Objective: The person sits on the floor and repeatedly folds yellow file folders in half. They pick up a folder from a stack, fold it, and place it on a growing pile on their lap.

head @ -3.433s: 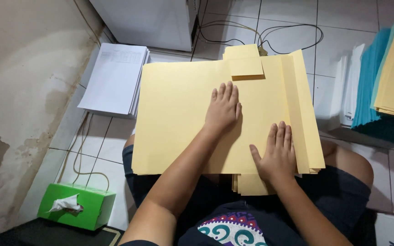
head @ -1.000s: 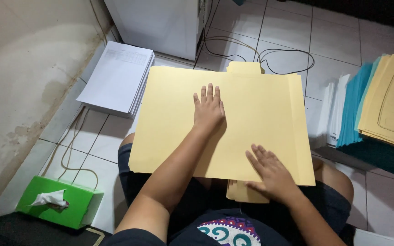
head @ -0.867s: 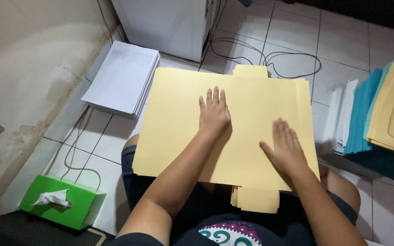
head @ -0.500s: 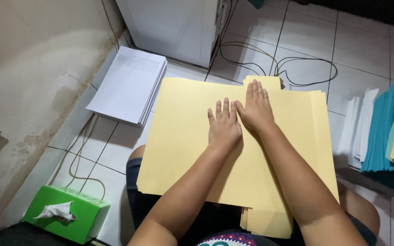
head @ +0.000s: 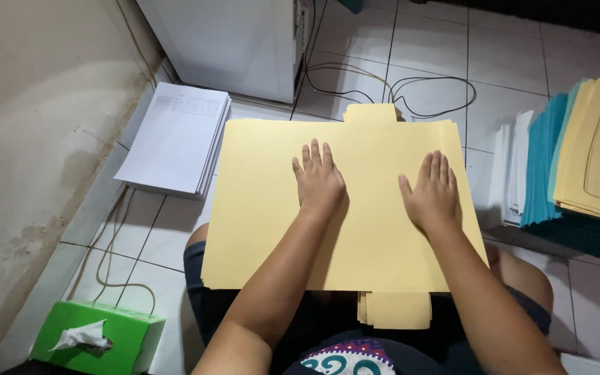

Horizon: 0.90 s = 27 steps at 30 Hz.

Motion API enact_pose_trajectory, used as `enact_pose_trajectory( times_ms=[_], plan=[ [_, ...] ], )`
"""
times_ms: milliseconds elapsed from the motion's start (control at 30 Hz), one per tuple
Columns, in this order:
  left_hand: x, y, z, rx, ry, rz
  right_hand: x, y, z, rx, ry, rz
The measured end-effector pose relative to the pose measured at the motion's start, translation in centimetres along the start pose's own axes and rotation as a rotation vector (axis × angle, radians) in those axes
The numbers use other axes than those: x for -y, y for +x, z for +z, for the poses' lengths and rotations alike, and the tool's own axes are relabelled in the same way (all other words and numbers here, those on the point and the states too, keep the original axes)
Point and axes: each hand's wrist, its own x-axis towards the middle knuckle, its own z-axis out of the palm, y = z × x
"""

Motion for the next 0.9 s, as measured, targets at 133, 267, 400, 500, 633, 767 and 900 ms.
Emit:
enact_pose_trajectory(
  times_ms=[133, 267, 400, 500, 633, 767, 900],
  plan=[
    [0.4, -0.5, 0.8, -0.03, 0.035, 0.048, 0.8, -8.8, -1.6, 0.029, -0.04, 0.001],
    [-1.4, -6.1, 1.0, 0.101, 0.261, 0.386, -0.1, -10.8, -0.6, 0.055, -0.013, -0.014],
    [-4.0, -14.1, -1.1, 0.234, 0.236, 0.649, 0.3, -11.2, -2.1, 0.034, -0.018, -0.011],
    [-4.7, -12.1, -0.6, 0.224, 0.202, 0.484, -0.1, -11.2, -2.0, 0.034, 0.005, -0.014],
    [-5.7, -3.7, 1.1, 0.136, 0.22, 0.241, -0.9, -10.8, -1.2, 0.062, 0.056, 0.014],
    [-8.7, 4.2, 7.7, 0.113, 0.436, -0.031, -5.1, -9.2, 2.9, -0.156, 0.353, -0.051],
    [-16.7, 2.8, 10.7, -0.103, 0.387, 0.372, -15.4, -7.2, 2.1, -0.7, 0.595, -0.095]
  ],
)
